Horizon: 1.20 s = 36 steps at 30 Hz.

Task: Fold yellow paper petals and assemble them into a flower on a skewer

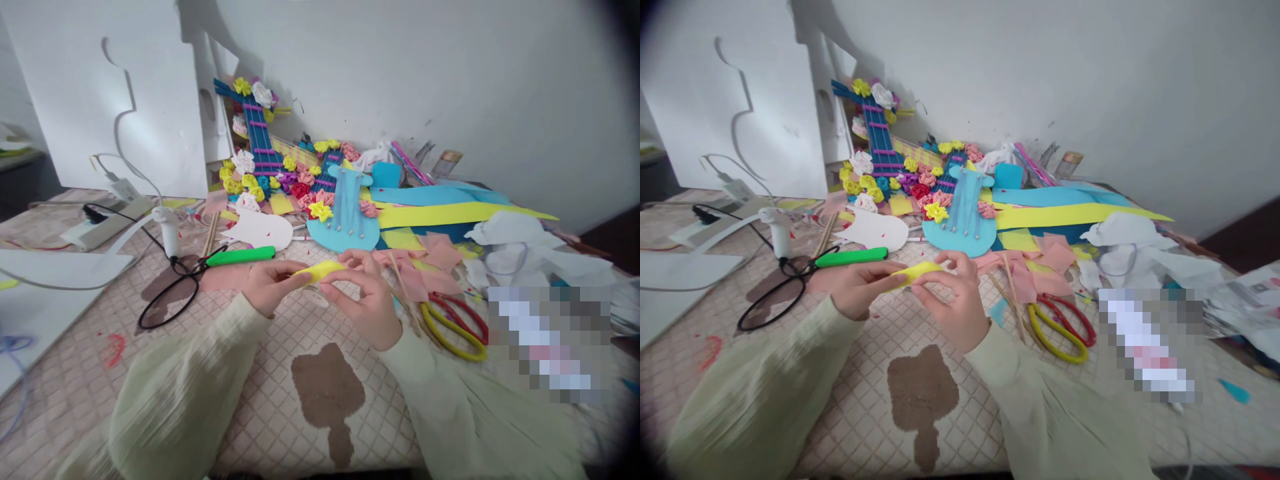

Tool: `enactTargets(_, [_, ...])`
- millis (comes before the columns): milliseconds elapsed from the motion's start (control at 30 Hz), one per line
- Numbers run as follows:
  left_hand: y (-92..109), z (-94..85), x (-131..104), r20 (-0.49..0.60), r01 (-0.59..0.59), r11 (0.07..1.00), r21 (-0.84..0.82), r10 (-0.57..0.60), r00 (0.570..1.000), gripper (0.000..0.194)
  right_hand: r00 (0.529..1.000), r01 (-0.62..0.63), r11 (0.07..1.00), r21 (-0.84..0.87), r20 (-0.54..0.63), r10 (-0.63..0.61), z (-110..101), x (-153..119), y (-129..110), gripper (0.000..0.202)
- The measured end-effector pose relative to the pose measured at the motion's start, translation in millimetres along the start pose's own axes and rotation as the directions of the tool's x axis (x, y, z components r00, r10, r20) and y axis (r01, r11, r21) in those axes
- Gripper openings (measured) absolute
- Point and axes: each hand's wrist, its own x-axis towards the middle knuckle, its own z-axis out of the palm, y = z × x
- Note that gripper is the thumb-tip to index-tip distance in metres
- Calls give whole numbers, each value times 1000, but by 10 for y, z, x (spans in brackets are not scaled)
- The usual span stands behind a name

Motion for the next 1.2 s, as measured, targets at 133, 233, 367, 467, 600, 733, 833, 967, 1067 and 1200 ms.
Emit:
enactTargets(133, [19,27,-29,7,-92,996,18,92,996,17,1000,10,1000,-16,-3,-10,-9,8,-1,2])
enactTargets(233, [14,25,-36,21,-126,991,44,125,992,16,1000,5,1000,-11,22,-5,-9,10,11,2])
enactTargets(367, [6,21,-39,61,-150,986,79,145,988,17,999,1,1000,13,35,-2,-5,5,27,3])
enactTargets(467, [-3,19,-40,72,-154,983,100,147,987,18,999,2,1000,8,42,-3,-5,4,33,4])
enactTargets(600, [-13,18,-45,70,-178,974,137,170,983,18,999,6,1000,7,49,-6,-5,7,36,4])
enactTargets(733, [-8,23,-48,61,-205,966,157,198,978,18,998,13,1000,3,54,-13,-8,5,35,5])
enactTargets(833, [4,25,-48,66,-214,961,173,205,976,17,998,6,1000,11,60,-7,-10,-3,33,5])
enactTargets(967, [17,25,-50,76,-224,957,187,213,974,15,999,-5,1000,14,51,4,-3,-13,33,4])
enactTargets(1067, [19,27,-54,89,-233,954,188,219,972,15,1000,-7,1000,23,27,7,12,-18,34,4])
enactTargets(1200, [19,34,-64,86,-225,958,179,212,973,17,1000,-20,999,28,0,20,32,-24,27,5])
